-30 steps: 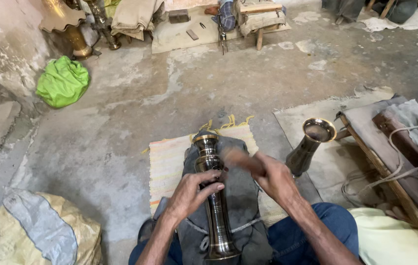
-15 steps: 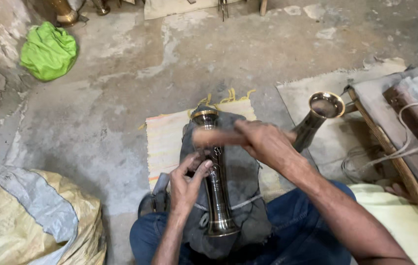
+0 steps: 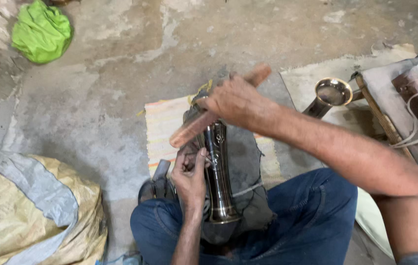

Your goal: The person sits on the floor and uses a wooden mallet to repeatedly strike a brass-colored metal horn resting on a cloth. They rotate the horn to work on different sections, including the rim and body, while another similar horn sits nearby.

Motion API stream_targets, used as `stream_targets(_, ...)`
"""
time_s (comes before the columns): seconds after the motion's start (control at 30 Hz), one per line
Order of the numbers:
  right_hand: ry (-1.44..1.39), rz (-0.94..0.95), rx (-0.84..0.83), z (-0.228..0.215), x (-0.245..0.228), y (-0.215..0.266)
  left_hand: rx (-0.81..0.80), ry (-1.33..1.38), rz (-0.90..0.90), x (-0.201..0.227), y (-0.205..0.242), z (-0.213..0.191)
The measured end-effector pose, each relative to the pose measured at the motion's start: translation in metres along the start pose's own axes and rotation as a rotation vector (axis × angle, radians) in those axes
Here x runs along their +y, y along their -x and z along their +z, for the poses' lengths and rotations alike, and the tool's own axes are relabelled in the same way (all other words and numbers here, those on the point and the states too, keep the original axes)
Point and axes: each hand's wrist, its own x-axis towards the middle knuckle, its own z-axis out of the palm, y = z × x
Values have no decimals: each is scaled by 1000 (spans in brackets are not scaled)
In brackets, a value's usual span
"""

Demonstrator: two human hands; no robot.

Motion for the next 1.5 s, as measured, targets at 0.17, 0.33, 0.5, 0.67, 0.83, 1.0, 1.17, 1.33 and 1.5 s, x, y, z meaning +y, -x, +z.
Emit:
stream_targets(0.17, 165, -3, -109, -1, -5, -10, 27, 69, 44, -7, 3, 3)
stream_targets(0.33, 121, 17, -29, 2, -9, -8, 79, 135, 102, -16, 8, 7)
stream_targets(0.5, 4, 24, -17, 10, -4, -1, 108, 143, 57, -19, 7, 7)
stream_targets(0.67, -10, 75, 163, 27, 3, 27, 7, 125, 80, -9, -6, 5)
stream_targets(0.83, -226, 348, 135, 58, 3, 66, -422, -160, 185, 13, -38, -3)
stream_targets(1.0, -449, 546, 184, 82, -13, 103, -732, -334, 70, 43, -65, -1)
stream_targets(1.17, -432, 764, 389, 93, -30, 132, -958, -483, 321, 56, -83, 1)
stream_targets(1.33, -582, 930, 615, 101, -39, 142, -1054, -564, 542, 61, -94, 8)
stream_targets(1.5, -747, 927, 920, 124, -57, 152, -1172, -678, 513, 73, -83, 9)
